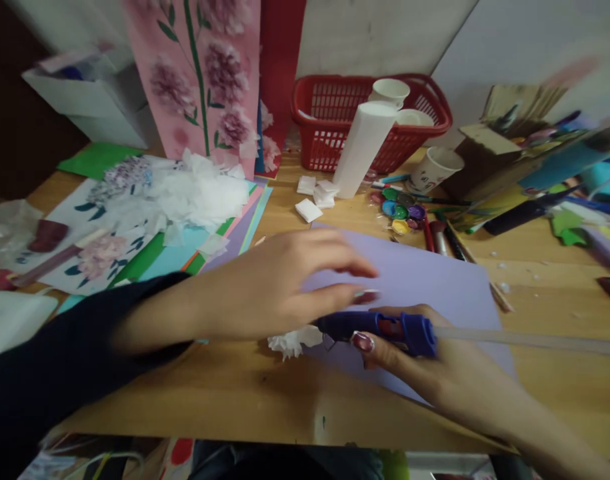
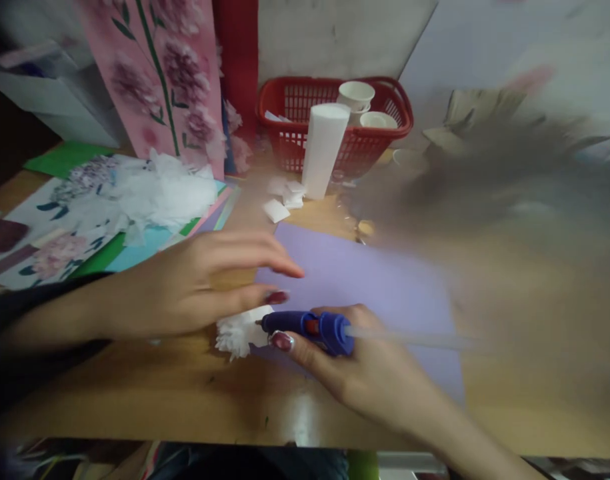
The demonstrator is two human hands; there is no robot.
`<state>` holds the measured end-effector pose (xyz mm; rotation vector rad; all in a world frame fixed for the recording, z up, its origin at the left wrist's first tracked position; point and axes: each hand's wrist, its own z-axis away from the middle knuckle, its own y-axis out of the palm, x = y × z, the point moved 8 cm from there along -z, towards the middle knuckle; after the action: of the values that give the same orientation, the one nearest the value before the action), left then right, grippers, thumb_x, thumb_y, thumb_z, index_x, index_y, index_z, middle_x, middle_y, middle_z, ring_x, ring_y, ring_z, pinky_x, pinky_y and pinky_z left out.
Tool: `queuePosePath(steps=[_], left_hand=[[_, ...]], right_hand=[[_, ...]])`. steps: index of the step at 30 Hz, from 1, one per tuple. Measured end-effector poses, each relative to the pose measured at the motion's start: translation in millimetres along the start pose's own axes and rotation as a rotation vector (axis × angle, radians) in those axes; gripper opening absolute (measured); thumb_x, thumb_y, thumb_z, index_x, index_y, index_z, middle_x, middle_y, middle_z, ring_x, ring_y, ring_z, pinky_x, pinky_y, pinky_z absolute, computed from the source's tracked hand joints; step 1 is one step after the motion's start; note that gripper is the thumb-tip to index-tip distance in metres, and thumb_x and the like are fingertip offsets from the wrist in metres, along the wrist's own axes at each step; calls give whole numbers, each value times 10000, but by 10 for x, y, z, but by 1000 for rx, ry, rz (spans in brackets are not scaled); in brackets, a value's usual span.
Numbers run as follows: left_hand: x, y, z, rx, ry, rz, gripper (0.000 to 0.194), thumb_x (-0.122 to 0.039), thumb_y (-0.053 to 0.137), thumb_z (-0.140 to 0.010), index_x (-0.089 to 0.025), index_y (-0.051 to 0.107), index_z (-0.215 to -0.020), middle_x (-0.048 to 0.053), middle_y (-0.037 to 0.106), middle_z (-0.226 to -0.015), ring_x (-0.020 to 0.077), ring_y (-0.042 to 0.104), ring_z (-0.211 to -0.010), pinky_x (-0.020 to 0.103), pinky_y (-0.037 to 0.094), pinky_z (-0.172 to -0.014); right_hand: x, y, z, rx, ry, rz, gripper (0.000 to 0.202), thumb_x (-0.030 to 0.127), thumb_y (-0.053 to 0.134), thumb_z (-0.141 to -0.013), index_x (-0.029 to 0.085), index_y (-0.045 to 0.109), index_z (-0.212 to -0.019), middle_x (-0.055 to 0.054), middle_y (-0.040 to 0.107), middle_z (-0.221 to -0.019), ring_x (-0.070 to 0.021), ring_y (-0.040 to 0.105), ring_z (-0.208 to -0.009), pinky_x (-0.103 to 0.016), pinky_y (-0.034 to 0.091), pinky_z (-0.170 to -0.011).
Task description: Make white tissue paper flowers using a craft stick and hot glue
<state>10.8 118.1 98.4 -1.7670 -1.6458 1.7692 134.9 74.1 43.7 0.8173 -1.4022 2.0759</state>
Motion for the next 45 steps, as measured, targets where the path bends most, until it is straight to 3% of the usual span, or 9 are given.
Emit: queuePosePath(steps=[3, 6, 13, 19, 22, 26, 32, 40, 45], left_hand=[[-320, 171, -422, 210, 147, 36, 223, -256, 496, -967, -247, 719, -960, -106, 731, -1071, 86, 677, -1017, 208, 569, -890], [-453, 319, -649, 317, 158, 82, 237, -232, 501, -953, -257, 731, -900, -179, 742, -965, 42, 680, -964, 131, 551, -850], [-413, 335, -608, 297, 137, 358, 110, -218, 663, -867, -159, 754, -886, -3, 758, -973, 130, 677, -972, 242, 530, -928], [-301, 329, -569, 227, 58, 429, 61, -190, 675, -845, -173, 733, -840, -7, 740, -964, 131, 678, -942, 248, 531, -904], [-189, 177, -420, 94, -13, 381, 102, -179, 618, -886, -179, 711, -928, -10, 734, -976, 122, 676, -914, 236, 538, -831], [40, -57, 95, -123, -74, 144, 27, -178, 678, -850, -179, 694, -871, -9, 709, -864, 120, 654, -844, 244, 509, -817], [336, 224, 755, 21, -120, -28, 208, -186, 677, -855, -178, 675, -1063, 39, 649, -1006, 136, 623, -936, 245, 505, -832], [429, 330, 783, 55, -156, 1, 80, -145, 648, -867, -190, 703, -902, 14, 605, -945, 105, 604, -884, 196, 486, -801], [456, 312, 791, 35, -146, 17, 87, -122, 639, -871, -186, 699, -869, 4, 610, -928, 89, 616, -866, 180, 479, -808]], right_hand=[[12, -18, 38, -43, 7, 64, 409, 599, 543, -827, 258, 729, -697, -15, 725, -660, -215, 699, -682, -295, 567, -620], [-18, -18, 70, -48, 41, 124, 458, 618, 536, -828, 267, 712, -592, -20, 705, -610, -233, 711, -737, -318, 586, -694], [72, -2, 71, 22, -104, 68, 388, 579, 538, -853, 286, 783, -926, -46, 773, -911, -253, 728, -821, -328, 608, -677], [34, 27, 61, 49, -118, 34, 347, 546, 526, -873, 313, 772, -948, -26, 765, -816, -225, 716, -702, -297, 575, -564], [71, 44, 44, 59, -148, -20, 334, 524, 522, -887, 292, 762, -881, -4, 728, -681, -184, 662, -574, -270, 514, -487], [62, 79, 23, 83, -158, -67, 398, 530, 511, -893, 243, 693, -685, 11, 651, -560, -139, 561, -477, -239, 403, -402], [-49, 119, -7, 62, -150, -107, 414, 478, 539, -896, 213, 573, -579, 42, 529, -487, -89, 443, -420, -215, 345, -391], [-93, 145, 3, 68, -137, -142, 327, 464, 541, -897, 230, 722, -760, 39, 570, -536, -91, 456, -451, -211, 340, -392], [-129, 164, 59, 44, -121, -137, 418, 560, 531, -877, 223, 674, -675, 19, 571, -540, -115, 468, -477, -226, 328, -396]])
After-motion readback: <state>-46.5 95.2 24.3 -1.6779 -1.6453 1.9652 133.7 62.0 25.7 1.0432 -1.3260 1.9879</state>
